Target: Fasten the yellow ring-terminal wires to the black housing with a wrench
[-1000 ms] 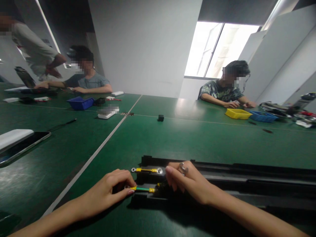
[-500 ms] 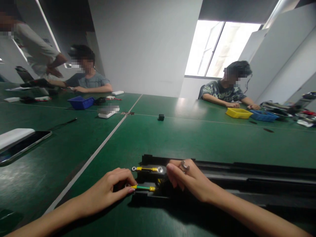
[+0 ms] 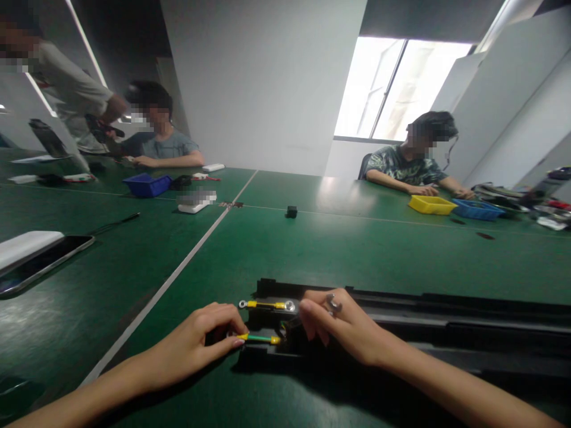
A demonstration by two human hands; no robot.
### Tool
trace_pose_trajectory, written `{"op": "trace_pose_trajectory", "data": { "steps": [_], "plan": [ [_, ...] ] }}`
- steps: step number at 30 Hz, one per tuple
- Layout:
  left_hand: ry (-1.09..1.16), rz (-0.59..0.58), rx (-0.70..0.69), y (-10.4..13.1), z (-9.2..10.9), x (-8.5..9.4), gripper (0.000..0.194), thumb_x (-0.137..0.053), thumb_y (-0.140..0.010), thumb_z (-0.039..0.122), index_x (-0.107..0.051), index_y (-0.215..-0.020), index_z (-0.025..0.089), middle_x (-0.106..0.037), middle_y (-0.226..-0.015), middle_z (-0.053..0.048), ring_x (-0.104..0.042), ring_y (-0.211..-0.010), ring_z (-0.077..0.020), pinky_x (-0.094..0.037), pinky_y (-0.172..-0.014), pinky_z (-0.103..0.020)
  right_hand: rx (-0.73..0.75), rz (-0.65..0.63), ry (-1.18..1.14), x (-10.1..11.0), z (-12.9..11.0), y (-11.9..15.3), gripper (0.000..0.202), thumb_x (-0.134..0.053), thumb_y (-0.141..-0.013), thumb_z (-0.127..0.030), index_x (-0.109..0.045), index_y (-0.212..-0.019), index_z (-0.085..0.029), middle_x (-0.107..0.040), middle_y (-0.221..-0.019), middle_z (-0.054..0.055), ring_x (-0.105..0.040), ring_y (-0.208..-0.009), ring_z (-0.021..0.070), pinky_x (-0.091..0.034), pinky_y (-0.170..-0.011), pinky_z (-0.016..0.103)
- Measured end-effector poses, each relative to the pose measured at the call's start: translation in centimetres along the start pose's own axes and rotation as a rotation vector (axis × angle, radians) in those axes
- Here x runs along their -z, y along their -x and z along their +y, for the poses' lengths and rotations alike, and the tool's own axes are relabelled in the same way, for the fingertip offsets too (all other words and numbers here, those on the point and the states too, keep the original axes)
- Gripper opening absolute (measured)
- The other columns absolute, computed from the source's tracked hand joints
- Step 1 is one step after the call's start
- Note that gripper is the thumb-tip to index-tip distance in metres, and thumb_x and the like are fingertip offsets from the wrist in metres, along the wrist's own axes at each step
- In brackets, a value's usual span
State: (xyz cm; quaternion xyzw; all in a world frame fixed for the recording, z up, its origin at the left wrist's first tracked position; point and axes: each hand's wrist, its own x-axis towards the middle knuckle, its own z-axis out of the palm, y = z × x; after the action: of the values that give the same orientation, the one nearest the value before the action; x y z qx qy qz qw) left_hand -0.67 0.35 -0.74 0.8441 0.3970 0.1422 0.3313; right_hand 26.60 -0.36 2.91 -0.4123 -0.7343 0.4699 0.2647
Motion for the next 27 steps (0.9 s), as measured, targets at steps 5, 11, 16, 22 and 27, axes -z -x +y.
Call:
{"op": "trace_pose_trajectory", "data": {
  "steps": [5, 11, 16, 22, 27],
  "plan": [
    [-0.009, 0.001, -0.008, 0.0, -0.2, -0.07, 0.015, -0.051, -0.094, 0.029, -0.062, -0.091, 0.02, -0.064, -0.088, -0.001, -0.056, -0.08, -0.0177, -0.041, -0.073, -0.026, -0.013, -0.02, -0.008, 0.01, -0.23, 0.07, 0.053, -0.042, -0.092, -0.059, -0.054, -0.065, -0.014, -0.053, -0.058, 0.0, -0.044, -0.048, 0.0079, -0.035, -0.045, 0.018],
    [-0.011, -0.005, -0.001, -0.05, -0.15, -0.01, 0.014, -0.051, -0.093, 0.029, -0.062, -0.091, 0.02, -0.063, -0.089, -0.001, -0.056, -0.081, -0.0181, -0.041, -0.073, -0.026, -0.008, -0.035, -0.025, -0.01, -0.44, 0.13, 0.053, -0.044, -0.091, -0.058, -0.054, -0.064, -0.014, -0.054, -0.058, 0.001, -0.045, -0.049, 0.0084, -0.036, -0.046, 0.019],
    [-0.007, -0.006, 0.001, 0.0, -0.05, 0.02, 0.015, -0.052, -0.093, 0.029, -0.062, -0.091, 0.02, -0.063, -0.089, -0.001, -0.056, -0.081, -0.018, -0.041, -0.073, -0.026, 0.025, -0.039, -0.033, -0.02, -0.3, 0.18, 0.053, -0.042, -0.092, -0.057, -0.054, -0.063, -0.014, -0.053, -0.057, 0.001, -0.045, -0.049, 0.0087, -0.037, -0.046, 0.019],
    [-0.005, -0.008, 0.009, -0.01, -0.04, 0.03, 0.015, -0.052, -0.093, 0.029, -0.062, -0.091, 0.019, -0.063, -0.087, -0.001, -0.056, -0.079, -0.0177, -0.042, -0.072, -0.026, 0.039, -0.021, -0.03, 0.09, 0.09, 0.23, 0.055, -0.039, -0.093, -0.057, -0.052, -0.062, -0.014, -0.05, -0.054, 0.0, -0.044, -0.047, 0.0083, -0.035, -0.045, 0.019],
    [0.005, -0.011, 0.003, -0.07, -0.05, 0.09, 0.014, -0.051, -0.093, 0.028, -0.062, -0.091, 0.019, -0.063, -0.088, -0.001, -0.056, -0.079, -0.0175, -0.041, -0.072, -0.026, 0.053, 0.0, -0.001, 0.09, 0.02, 0.27, 0.054, -0.038, -0.093, -0.057, -0.05, -0.061, -0.015, -0.047, -0.053, -0.001, -0.043, -0.046, 0.008, -0.033, -0.044, 0.018]
  ]
}}
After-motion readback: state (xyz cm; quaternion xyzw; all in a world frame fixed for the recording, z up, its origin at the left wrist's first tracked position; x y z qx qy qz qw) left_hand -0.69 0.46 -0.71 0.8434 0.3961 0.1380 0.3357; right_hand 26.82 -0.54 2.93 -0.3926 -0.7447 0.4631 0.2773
